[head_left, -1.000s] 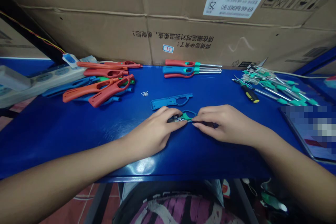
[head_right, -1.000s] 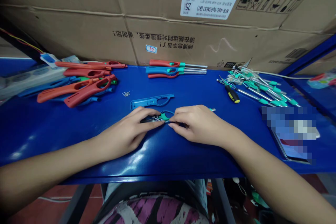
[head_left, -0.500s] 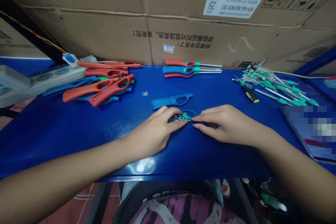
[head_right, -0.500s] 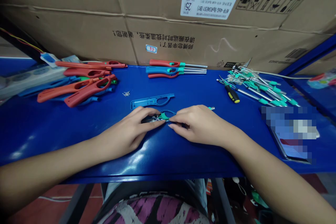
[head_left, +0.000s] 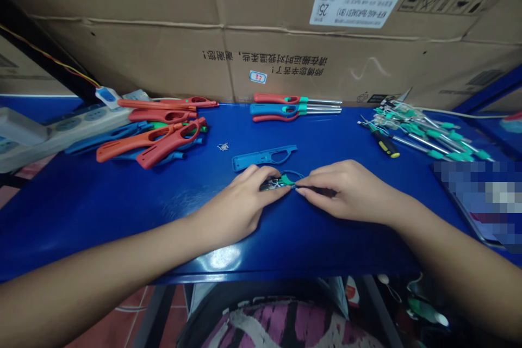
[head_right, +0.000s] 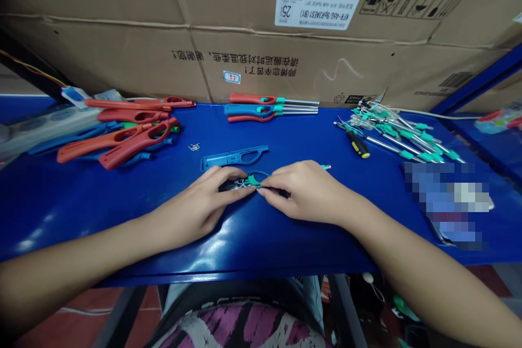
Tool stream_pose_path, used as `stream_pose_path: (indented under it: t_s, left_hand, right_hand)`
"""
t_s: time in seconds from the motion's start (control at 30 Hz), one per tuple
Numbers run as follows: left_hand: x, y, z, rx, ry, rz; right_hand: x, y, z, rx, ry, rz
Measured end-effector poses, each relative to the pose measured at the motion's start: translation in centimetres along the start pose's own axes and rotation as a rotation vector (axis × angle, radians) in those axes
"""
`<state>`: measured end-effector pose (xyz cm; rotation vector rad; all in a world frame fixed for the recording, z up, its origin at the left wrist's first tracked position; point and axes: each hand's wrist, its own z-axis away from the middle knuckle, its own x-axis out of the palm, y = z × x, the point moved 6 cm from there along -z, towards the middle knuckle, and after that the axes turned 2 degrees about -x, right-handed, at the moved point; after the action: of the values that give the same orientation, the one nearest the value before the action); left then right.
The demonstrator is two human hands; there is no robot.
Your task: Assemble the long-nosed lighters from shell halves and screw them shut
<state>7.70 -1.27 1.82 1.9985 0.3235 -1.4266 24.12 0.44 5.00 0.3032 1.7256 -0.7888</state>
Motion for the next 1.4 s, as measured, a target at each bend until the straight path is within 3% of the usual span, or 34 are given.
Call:
stream_pose_path:
  t_s: [0.43,0.5,0.63,0.77,0.87,0.97,1.03,1.17,1.27,1.33,1.4]
  left_hand:
    - [0.0,0.2,-0.1,0.003,0.015,-0.007]
    - [-0.1,0.2,0.0,0.011,0.02,-0.014]
    - [-0.1,0.2,0.1,0.029,0.026,-0.033]
    - [-0.1,-0.2,0.2,0.034,0.064,-0.024]
    - [-0.8,-0.6,0.2,0.045,0.104,0.031]
    - [-2.6,-1.1,0.0,0.044,0.186,0.041]
    - [-4.2,-1.4,-0.1,0.048,0.266,-0.073]
    - [-5.8,-1.9,-0.4,0.045,0.287,-0.331]
    - [-5.9,-2.0,-0.3,0.045,0.278,-0.348]
    - [-5.6,-2.0,-0.3,0.042,0.255,-0.329]
    - [-5.3,-2.0,-0.2,0.024,0.208,-0.304]
  right_hand:
    - [0.0,0.1,-0.4,0.126,-0.103,-0.136]
    - [-0.5,0.5,-0.6,0.159,-0.07,-0.14]
    - [-1.5,1.6,-1.6,0.128,0.155,0.011]
    - [0.2,2.6,-3.0,-0.008,0.106,0.21]
    - [0.6,3.3,-3.6,-0.007,0.105,0.232]
    - [-0.1,3.3,-3.6,0.027,0.157,0.139]
    - [-0.7,3.3,-3.5,0.08,0.231,0.011]
    - [-0.5,4.6,-2.8,0.301,0.397,-0.466]
    - [0.7,5.3,-2.5,0.405,0.368,-0.773]
    - [0.7,5.2,-2.2,0.377,0.337,-0.754]
    - [-0.1,4.7,-2.0,0.267,0.321,-0.571]
